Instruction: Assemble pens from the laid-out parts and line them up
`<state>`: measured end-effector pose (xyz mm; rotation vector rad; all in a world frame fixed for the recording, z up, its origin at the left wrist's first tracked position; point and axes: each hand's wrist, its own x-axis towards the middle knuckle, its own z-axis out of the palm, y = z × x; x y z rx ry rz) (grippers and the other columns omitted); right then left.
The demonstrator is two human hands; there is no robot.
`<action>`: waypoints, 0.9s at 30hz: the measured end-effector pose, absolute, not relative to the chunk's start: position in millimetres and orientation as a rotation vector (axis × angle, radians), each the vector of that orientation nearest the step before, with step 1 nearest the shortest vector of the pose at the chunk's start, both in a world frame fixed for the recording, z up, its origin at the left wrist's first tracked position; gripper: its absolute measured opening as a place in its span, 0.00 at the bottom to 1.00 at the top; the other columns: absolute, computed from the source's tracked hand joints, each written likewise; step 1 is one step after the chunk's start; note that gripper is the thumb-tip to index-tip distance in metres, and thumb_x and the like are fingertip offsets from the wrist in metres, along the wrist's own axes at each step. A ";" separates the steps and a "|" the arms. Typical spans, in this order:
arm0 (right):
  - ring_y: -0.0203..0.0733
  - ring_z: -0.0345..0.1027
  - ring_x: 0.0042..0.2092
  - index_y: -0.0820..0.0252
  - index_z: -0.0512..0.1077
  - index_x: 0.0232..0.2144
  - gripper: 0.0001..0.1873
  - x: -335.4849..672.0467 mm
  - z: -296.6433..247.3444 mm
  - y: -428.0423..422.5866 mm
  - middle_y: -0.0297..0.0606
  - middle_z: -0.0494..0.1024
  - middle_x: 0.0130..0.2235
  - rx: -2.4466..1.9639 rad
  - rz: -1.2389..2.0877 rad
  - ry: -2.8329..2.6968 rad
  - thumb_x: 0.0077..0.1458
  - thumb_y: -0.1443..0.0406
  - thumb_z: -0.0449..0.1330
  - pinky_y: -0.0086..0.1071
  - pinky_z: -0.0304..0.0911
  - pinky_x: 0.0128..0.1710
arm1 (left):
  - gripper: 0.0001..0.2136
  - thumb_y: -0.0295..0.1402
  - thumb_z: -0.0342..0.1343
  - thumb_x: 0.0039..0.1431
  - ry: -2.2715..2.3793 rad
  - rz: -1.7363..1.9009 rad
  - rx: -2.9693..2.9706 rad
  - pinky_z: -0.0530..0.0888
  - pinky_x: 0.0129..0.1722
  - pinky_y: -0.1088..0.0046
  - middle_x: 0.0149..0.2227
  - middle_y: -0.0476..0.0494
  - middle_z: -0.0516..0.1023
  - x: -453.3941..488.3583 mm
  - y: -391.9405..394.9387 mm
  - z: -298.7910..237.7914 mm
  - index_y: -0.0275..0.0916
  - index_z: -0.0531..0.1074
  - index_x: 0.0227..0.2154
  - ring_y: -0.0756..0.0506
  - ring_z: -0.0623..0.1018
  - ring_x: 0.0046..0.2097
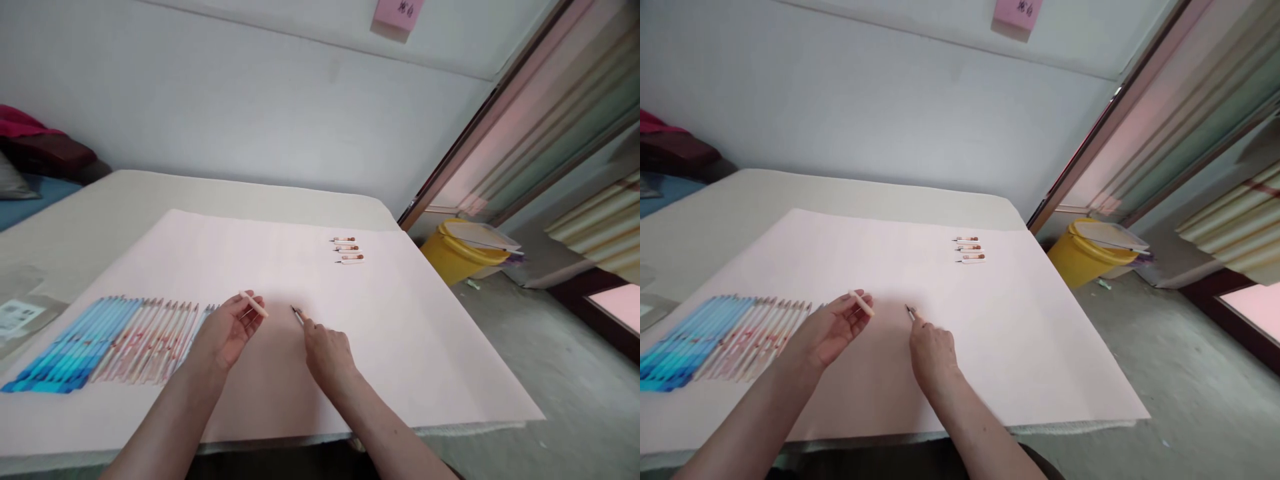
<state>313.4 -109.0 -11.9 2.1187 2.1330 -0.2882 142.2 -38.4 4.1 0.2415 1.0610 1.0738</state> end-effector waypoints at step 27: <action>0.36 0.61 0.28 0.58 0.67 0.31 0.09 311.9 -1.6 -127.7 0.34 0.72 0.30 2.089 -0.308 2.777 0.48 0.73 0.51 0.29 0.44 0.24 | 0.05 0.22 0.52 0.55 1.063 1.177 0.252 0.75 0.31 0.74 0.35 0.39 0.75 137.7 -35.1 5.5 0.33 0.70 0.32 0.47 0.77 0.35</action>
